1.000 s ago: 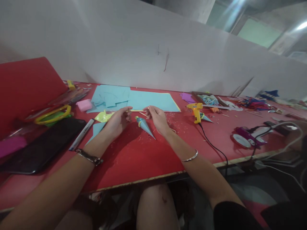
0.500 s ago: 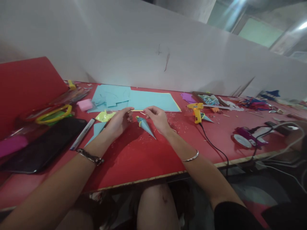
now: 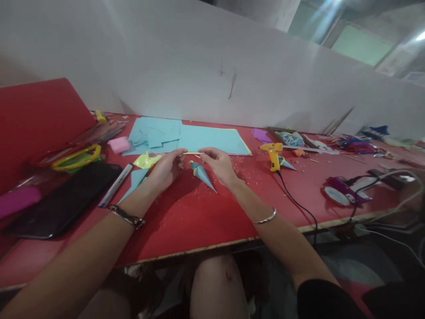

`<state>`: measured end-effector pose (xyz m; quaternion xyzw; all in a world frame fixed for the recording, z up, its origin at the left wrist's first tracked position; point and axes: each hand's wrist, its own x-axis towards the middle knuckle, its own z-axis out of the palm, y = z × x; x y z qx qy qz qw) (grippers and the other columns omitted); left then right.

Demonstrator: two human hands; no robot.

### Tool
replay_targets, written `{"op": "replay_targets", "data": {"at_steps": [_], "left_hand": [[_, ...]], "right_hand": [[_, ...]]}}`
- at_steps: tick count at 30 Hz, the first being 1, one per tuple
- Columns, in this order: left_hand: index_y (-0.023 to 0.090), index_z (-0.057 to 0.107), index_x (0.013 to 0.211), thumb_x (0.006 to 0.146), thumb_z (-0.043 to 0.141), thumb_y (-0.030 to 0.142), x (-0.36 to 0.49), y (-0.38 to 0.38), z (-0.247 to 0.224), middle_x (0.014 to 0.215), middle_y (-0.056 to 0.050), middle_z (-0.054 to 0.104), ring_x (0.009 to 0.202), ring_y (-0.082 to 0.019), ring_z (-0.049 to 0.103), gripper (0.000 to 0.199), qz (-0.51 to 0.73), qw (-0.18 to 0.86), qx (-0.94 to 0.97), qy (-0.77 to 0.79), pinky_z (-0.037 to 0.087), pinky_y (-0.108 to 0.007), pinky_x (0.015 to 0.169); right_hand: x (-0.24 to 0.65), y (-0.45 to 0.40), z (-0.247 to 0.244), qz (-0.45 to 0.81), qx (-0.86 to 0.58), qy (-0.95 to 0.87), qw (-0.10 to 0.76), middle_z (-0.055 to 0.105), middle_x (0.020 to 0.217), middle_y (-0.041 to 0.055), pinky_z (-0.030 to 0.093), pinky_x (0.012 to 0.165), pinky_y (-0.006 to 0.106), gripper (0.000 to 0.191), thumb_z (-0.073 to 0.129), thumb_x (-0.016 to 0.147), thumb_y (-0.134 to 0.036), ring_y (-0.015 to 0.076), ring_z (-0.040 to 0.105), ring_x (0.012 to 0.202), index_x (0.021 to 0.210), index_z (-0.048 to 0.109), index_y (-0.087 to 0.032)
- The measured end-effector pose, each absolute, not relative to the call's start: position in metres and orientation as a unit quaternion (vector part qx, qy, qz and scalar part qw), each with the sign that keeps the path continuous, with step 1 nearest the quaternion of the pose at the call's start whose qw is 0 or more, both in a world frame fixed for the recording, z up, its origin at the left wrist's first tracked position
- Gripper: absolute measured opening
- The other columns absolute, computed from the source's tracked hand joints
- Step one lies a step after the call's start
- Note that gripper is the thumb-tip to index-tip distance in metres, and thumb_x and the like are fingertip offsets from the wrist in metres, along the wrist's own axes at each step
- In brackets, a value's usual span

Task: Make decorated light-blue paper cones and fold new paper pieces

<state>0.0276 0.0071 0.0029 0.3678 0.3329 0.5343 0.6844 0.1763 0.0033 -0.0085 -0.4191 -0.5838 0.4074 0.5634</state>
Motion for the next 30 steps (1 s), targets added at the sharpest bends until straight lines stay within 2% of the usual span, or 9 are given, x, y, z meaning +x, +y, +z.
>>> {"op": "replay_targets", "data": {"at_steps": [3,7,10,13,17,21,24,30], "left_hand": [[0.013,0.056,0.071,0.071,0.052,0.012,0.027,0.009,0.001,0.050,0.006,0.042,0.040,-0.003,0.035,0.004,0.533,0.686,0.371,0.328,0.031,-0.016,0.041],[0.013,0.056,0.071,0.071,0.052,0.013,0.027,0.010,-0.001,0.049,0.006,0.042,0.040,-0.003,0.036,0.004,0.528,0.685,0.374,0.333,0.031,-0.016,0.041],[0.013,0.055,0.070,0.071,0.053,0.013,0.027,0.009,0.000,0.050,0.006,0.042,0.041,-0.003,0.036,0.002,0.526,0.685,0.376,0.335,0.030,-0.016,0.040],[0.013,0.055,0.070,0.071,0.052,0.013,0.028,0.008,0.001,0.050,0.005,0.041,0.041,-0.004,0.036,0.004,0.527,0.680,0.381,0.338,0.030,-0.016,0.041],[0.014,0.056,0.068,0.070,0.051,0.012,0.029,0.008,0.001,0.048,0.005,0.040,0.042,-0.005,0.035,0.006,0.527,0.670,0.394,0.345,0.030,-0.017,0.042],[0.014,0.057,0.064,0.069,0.053,0.015,0.029,0.007,-0.003,0.050,0.004,0.042,0.044,-0.005,0.035,0.007,0.528,0.615,0.449,0.376,0.027,-0.018,0.042],[0.014,0.059,0.063,0.068,0.055,0.017,0.029,0.007,-0.006,0.049,0.004,0.042,0.045,-0.006,0.034,0.007,0.518,0.564,0.500,0.404,0.025,-0.019,0.043],[0.017,0.061,0.064,0.070,0.053,0.019,0.028,0.008,-0.009,0.053,0.004,0.049,0.049,-0.008,0.039,0.010,0.478,0.489,0.578,0.445,0.028,-0.018,0.048]], "right_hand": [[0.176,0.004,-0.010,0.435,-0.399,-0.572,0.569,0.063,0.077,0.0003,0.048,0.074,0.027,0.015,0.056,0.070,-0.027,0.0102,0.058,0.071,0.082,0.062,-0.020],[0.176,0.004,-0.009,0.467,-0.388,-0.536,0.587,0.062,0.071,0.0007,0.049,0.072,0.028,0.018,0.050,0.075,-0.032,0.0093,0.059,0.065,0.079,0.062,-0.019],[0.176,0.003,-0.007,0.439,-0.401,-0.547,0.589,0.060,0.065,-0.0006,0.049,0.067,0.027,0.017,0.053,0.073,-0.033,0.0088,0.056,0.060,0.074,0.062,-0.018],[0.175,0.003,-0.008,0.412,-0.418,-0.570,0.575,0.061,0.069,-0.0011,0.048,0.069,0.026,0.011,0.060,0.067,-0.027,0.0098,0.057,0.065,0.074,0.061,-0.019],[0.174,0.002,-0.008,0.412,-0.404,-0.594,0.560,0.064,0.075,0.0000,0.049,0.073,0.029,0.010,0.056,0.070,-0.025,0.0116,0.060,0.071,0.078,0.060,-0.020],[0.175,-0.001,-0.008,0.356,-0.383,-0.649,0.552,0.064,0.077,0.0004,0.049,0.076,0.030,0.012,0.054,0.072,-0.024,0.0128,0.062,0.075,0.083,0.058,-0.021],[0.178,-0.001,-0.008,0.299,-0.384,-0.695,0.530,0.063,0.078,0.0005,0.048,0.076,0.030,0.008,0.054,0.073,-0.024,0.0129,0.061,0.076,0.079,0.059,-0.022],[0.184,0.001,-0.006,0.245,-0.383,-0.762,0.461,0.058,0.079,0.0025,0.047,0.068,0.027,0.009,0.055,0.073,-0.023,0.0121,0.056,0.074,0.076,0.063,-0.020]]}}
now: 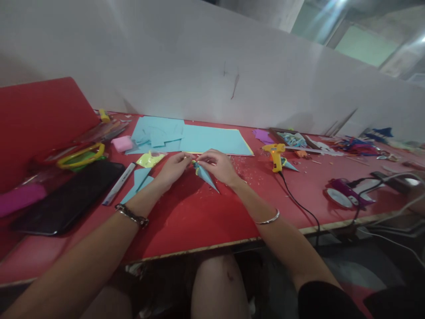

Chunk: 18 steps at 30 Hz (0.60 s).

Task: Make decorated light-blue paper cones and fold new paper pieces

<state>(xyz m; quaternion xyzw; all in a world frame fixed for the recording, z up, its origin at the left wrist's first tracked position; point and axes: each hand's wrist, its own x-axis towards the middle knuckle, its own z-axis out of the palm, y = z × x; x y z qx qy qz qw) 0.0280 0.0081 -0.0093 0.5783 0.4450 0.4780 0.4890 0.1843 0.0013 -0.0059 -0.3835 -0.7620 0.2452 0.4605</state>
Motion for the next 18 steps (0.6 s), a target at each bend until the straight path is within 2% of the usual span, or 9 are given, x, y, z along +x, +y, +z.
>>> {"op": "replay_targets", "data": {"at_steps": [4,12,18], "left_hand": [[0.019,0.061,0.064,0.070,0.053,0.013,0.0283,0.0093,-0.0113,0.051,0.004,0.049,0.048,-0.008,0.039,0.011,0.457,0.432,0.627,0.460,0.027,-0.018,0.047],[0.018,0.062,0.059,0.070,0.050,0.007,0.0301,0.0116,-0.0153,0.051,0.002,0.052,0.048,-0.009,0.042,0.019,0.447,0.464,0.623,0.443,0.030,-0.018,0.049],[0.018,0.062,0.059,0.071,0.048,0.006,0.0302,0.0109,-0.0124,0.057,0.001,0.056,0.055,-0.010,0.046,0.022,0.444,0.432,0.647,0.445,0.033,-0.018,0.055]], "right_hand": [[0.1880,0.0021,-0.0053,0.251,-0.395,-0.778,0.418,0.056,0.080,0.0021,0.046,0.067,0.026,0.010,0.054,0.071,-0.019,0.0116,0.054,0.074,0.075,0.064,-0.020],[0.1904,0.0046,-0.0096,0.250,-0.395,-0.786,0.405,0.054,0.083,0.0025,0.046,0.065,0.025,0.011,0.054,0.071,-0.019,0.0110,0.054,0.072,0.077,0.064,-0.021],[0.1896,0.0052,-0.0105,0.217,-0.406,-0.800,0.386,0.053,0.081,0.0021,0.045,0.065,0.026,0.011,0.054,0.072,-0.019,0.0103,0.053,0.068,0.076,0.064,-0.020]]}}
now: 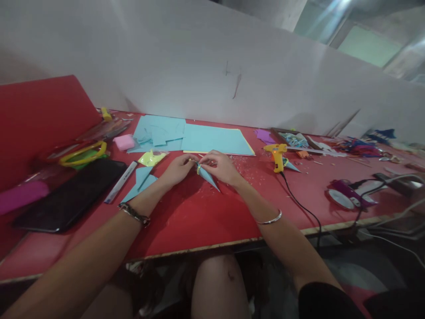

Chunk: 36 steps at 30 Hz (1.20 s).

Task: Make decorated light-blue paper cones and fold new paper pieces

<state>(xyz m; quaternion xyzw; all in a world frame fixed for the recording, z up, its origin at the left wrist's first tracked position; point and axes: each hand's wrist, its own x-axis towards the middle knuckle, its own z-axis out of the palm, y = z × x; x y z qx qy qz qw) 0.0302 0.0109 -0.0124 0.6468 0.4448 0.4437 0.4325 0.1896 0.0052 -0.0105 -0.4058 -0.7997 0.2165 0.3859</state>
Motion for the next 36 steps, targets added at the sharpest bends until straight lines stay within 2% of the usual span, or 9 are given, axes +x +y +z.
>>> {"op": "replay_targets", "data": {"at_steps": [6,13,20,23,31,36], "left_hand": [[0.019,0.062,0.061,0.072,0.048,0.010,0.0303,0.0104,-0.0129,0.061,0.000,0.058,0.059,-0.011,0.048,0.020,0.449,0.425,0.654,0.436,0.034,-0.018,0.057],[0.019,0.061,0.068,0.074,0.046,0.017,0.0293,0.0124,-0.0172,0.068,0.000,0.059,0.065,-0.012,0.050,0.016,0.436,0.413,0.674,0.430,0.037,-0.021,0.063],[0.017,0.057,0.077,0.077,0.040,0.022,0.0287,0.0101,-0.0134,0.075,-0.001,0.058,0.069,-0.013,0.051,0.018,0.375,0.392,0.713,0.444,0.038,-0.025,0.067],[0.018,0.056,0.077,0.077,0.039,0.023,0.0293,0.0092,-0.0123,0.076,-0.001,0.058,0.069,-0.013,0.051,0.018,0.371,0.386,0.713,0.453,0.038,-0.025,0.066],[0.017,0.055,0.083,0.077,0.037,0.023,0.0299,0.0115,-0.0149,0.065,0.002,0.049,0.062,-0.012,0.045,0.019,0.420,0.369,0.693,0.455,0.035,-0.024,0.060],[0.018,0.051,0.090,0.075,0.035,0.019,0.0320,0.0055,-0.0105,0.057,0.005,0.038,0.054,-0.010,0.038,0.022,0.467,0.469,0.643,0.385,0.033,-0.021,0.054]], "right_hand": [[0.1896,0.0050,-0.0105,0.194,-0.408,-0.808,0.378,0.053,0.080,0.0021,0.044,0.065,0.026,0.014,0.052,0.074,-0.019,0.0107,0.052,0.068,0.077,0.065,-0.021],[0.1899,0.0064,-0.0126,0.180,-0.429,-0.795,0.390,0.056,0.077,0.0031,0.042,0.064,0.025,0.017,0.051,0.078,-0.029,0.0125,0.052,0.073,0.076,0.065,-0.020],[0.1903,0.0079,-0.0133,0.194,-0.454,-0.774,0.396,0.059,0.076,0.0018,0.043,0.067,0.024,0.009,0.054,0.074,-0.020,0.0117,0.054,0.075,0.072,0.063,-0.018],[0.1899,0.0087,-0.0142,0.203,-0.456,-0.769,0.399,0.061,0.076,0.0012,0.043,0.068,0.024,0.009,0.054,0.074,-0.021,0.0116,0.055,0.074,0.072,0.062,-0.018],[0.1871,0.0073,-0.0127,0.191,-0.465,-0.753,0.424,0.060,0.078,0.0025,0.043,0.066,0.025,0.015,0.049,0.078,-0.026,0.0119,0.054,0.074,0.074,0.062,-0.018],[0.1819,0.0004,-0.0062,0.184,-0.415,-0.754,0.475,0.057,0.079,0.0014,0.044,0.064,0.023,0.012,0.050,0.078,-0.024,0.0105,0.053,0.071,0.081,0.060,-0.019]]}}
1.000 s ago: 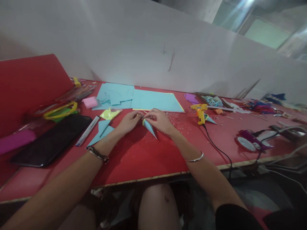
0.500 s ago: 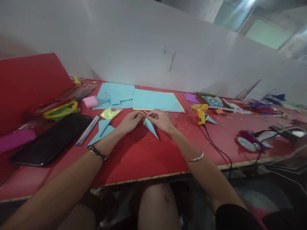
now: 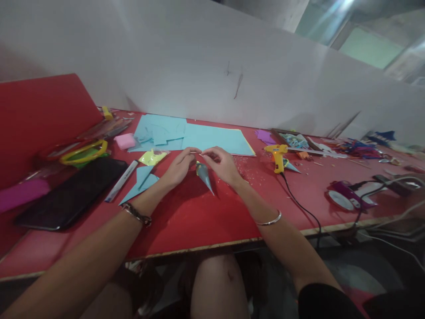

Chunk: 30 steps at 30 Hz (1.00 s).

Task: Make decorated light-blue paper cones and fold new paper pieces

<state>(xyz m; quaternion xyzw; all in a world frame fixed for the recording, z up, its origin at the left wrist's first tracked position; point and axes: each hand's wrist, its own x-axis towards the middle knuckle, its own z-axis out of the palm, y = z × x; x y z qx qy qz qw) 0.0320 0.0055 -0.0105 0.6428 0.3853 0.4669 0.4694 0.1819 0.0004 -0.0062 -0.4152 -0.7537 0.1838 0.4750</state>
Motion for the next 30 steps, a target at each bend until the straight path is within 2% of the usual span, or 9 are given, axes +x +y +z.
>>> {"op": "replay_targets", "data": {"at_steps": [4,7,11,14,19,30], "left_hand": [[0.018,0.048,0.095,0.072,0.038,0.016,0.034,-0.002,-0.006,0.070,0.002,0.049,0.064,-0.010,0.046,0.025,0.481,0.487,0.649,0.333,0.038,-0.022,0.061],[0.018,0.049,0.097,0.070,0.039,0.014,0.034,-0.006,-0.003,0.079,-0.001,0.052,0.072,-0.011,0.049,0.029,0.476,0.479,0.662,0.325,0.040,-0.022,0.066],[0.018,0.047,0.102,0.069,0.038,0.012,0.034,-0.008,-0.002,0.069,0.001,0.050,0.062,-0.010,0.047,0.035,0.469,0.497,0.643,0.346,0.040,-0.023,0.062],[0.019,0.047,0.103,0.069,0.038,0.011,0.033,-0.007,-0.003,0.068,0.001,0.051,0.061,-0.010,0.047,0.037,0.467,0.506,0.642,0.337,0.039,-0.023,0.061],[0.019,0.050,0.097,0.076,0.040,0.020,0.034,-0.005,-0.004,0.068,0.001,0.051,0.061,-0.010,0.046,0.023,0.465,0.507,0.649,0.326,0.036,-0.022,0.057],[0.018,0.053,0.094,0.077,0.048,0.027,0.031,0.000,-0.003,0.058,0.005,0.037,0.052,-0.007,0.033,0.020,0.472,0.545,0.635,0.277,0.028,-0.021,0.050]], "right_hand": [[0.177,-0.003,-0.006,0.186,-0.359,-0.790,0.461,0.052,0.079,0.0004,0.045,0.065,0.024,0.019,0.051,0.078,-0.022,0.0106,0.052,0.072,0.095,0.059,-0.023],[0.175,-0.005,-0.006,0.179,-0.331,-0.809,0.451,0.052,0.081,0.0011,0.045,0.068,0.025,0.020,0.049,0.079,-0.018,0.0101,0.051,0.072,0.096,0.059,-0.021],[0.173,-0.008,-0.003,0.150,-0.328,-0.815,0.454,0.053,0.079,0.0006,0.044,0.068,0.025,0.016,0.050,0.078,-0.016,0.0093,0.051,0.068,0.088,0.062,-0.020],[0.172,-0.010,0.000,0.144,-0.342,-0.805,0.463,0.054,0.076,-0.0002,0.044,0.064,0.025,0.010,0.053,0.077,-0.017,0.0090,0.050,0.065,0.081,0.061,-0.021],[0.171,-0.009,-0.001,0.149,-0.344,-0.789,0.487,0.052,0.071,-0.0012,0.043,0.062,0.023,0.009,0.054,0.074,-0.012,0.0091,0.050,0.066,0.074,0.060,-0.020],[0.172,-0.006,-0.005,0.246,-0.366,-0.716,0.542,0.055,0.074,-0.0010,0.045,0.064,0.024,0.006,0.057,0.073,-0.025,0.0098,0.053,0.070,0.071,0.061,-0.020]]}}
